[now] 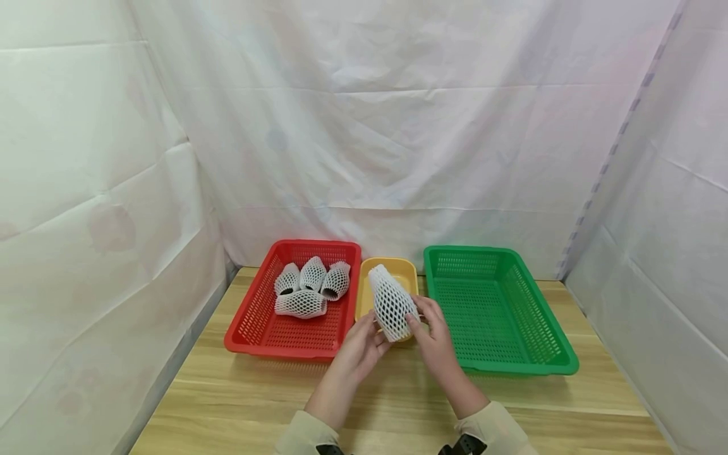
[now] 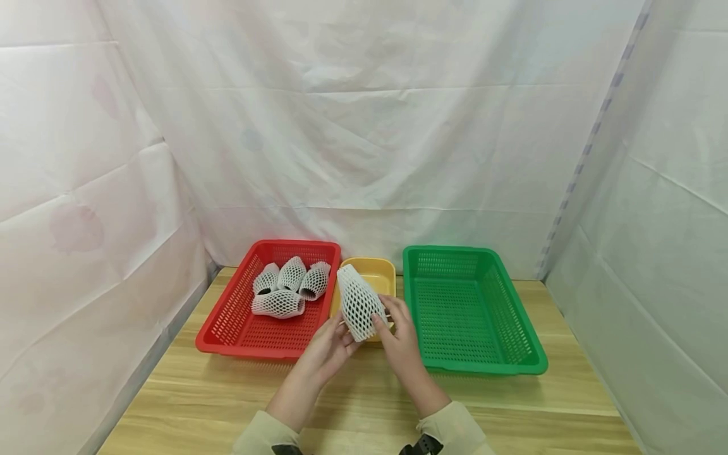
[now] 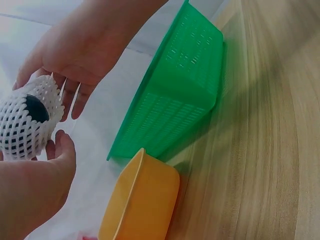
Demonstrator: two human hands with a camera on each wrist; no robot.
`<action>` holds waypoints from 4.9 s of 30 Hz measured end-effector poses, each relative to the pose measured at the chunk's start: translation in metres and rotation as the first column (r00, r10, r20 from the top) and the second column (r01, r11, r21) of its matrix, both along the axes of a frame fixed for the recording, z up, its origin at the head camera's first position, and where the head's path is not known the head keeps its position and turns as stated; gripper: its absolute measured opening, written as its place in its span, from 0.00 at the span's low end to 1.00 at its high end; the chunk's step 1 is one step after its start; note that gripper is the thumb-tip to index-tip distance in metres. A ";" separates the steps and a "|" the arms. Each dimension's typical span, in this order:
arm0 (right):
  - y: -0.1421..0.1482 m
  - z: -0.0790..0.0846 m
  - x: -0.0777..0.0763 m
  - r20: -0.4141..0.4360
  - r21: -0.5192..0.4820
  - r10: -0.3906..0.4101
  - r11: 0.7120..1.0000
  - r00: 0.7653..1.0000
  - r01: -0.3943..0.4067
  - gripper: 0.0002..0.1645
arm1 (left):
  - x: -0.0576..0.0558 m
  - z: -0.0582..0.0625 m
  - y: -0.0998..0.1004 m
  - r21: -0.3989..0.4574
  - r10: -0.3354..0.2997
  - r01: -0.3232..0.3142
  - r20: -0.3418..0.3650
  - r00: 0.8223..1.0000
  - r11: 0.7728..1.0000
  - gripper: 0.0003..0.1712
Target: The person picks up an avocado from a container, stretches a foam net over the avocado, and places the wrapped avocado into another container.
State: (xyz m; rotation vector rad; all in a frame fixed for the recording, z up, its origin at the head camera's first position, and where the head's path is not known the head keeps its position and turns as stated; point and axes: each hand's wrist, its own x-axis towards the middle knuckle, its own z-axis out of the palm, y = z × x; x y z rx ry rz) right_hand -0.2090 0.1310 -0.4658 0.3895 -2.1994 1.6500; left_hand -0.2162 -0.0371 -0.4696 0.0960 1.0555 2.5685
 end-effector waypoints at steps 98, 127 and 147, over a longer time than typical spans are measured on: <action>-0.118 0.009 -0.039 0.259 0.826 0.281 0.431 0.924 -0.362 0.12 | -0.080 -0.010 -0.186 -0.906 -0.613 -0.349 -0.138 0.778 -0.239 0.28; -0.117 0.008 -0.041 0.273 0.812 0.266 0.451 0.924 -0.370 0.13 | -0.084 0.002 -0.196 -0.934 -0.588 -0.218 -0.011 0.809 -0.283 0.38; -0.095 0.001 -0.038 0.188 0.779 0.412 0.490 0.891 -0.391 0.19 | -0.064 0.033 -0.169 -0.940 -0.580 -0.313 -0.181 0.794 -0.135 0.32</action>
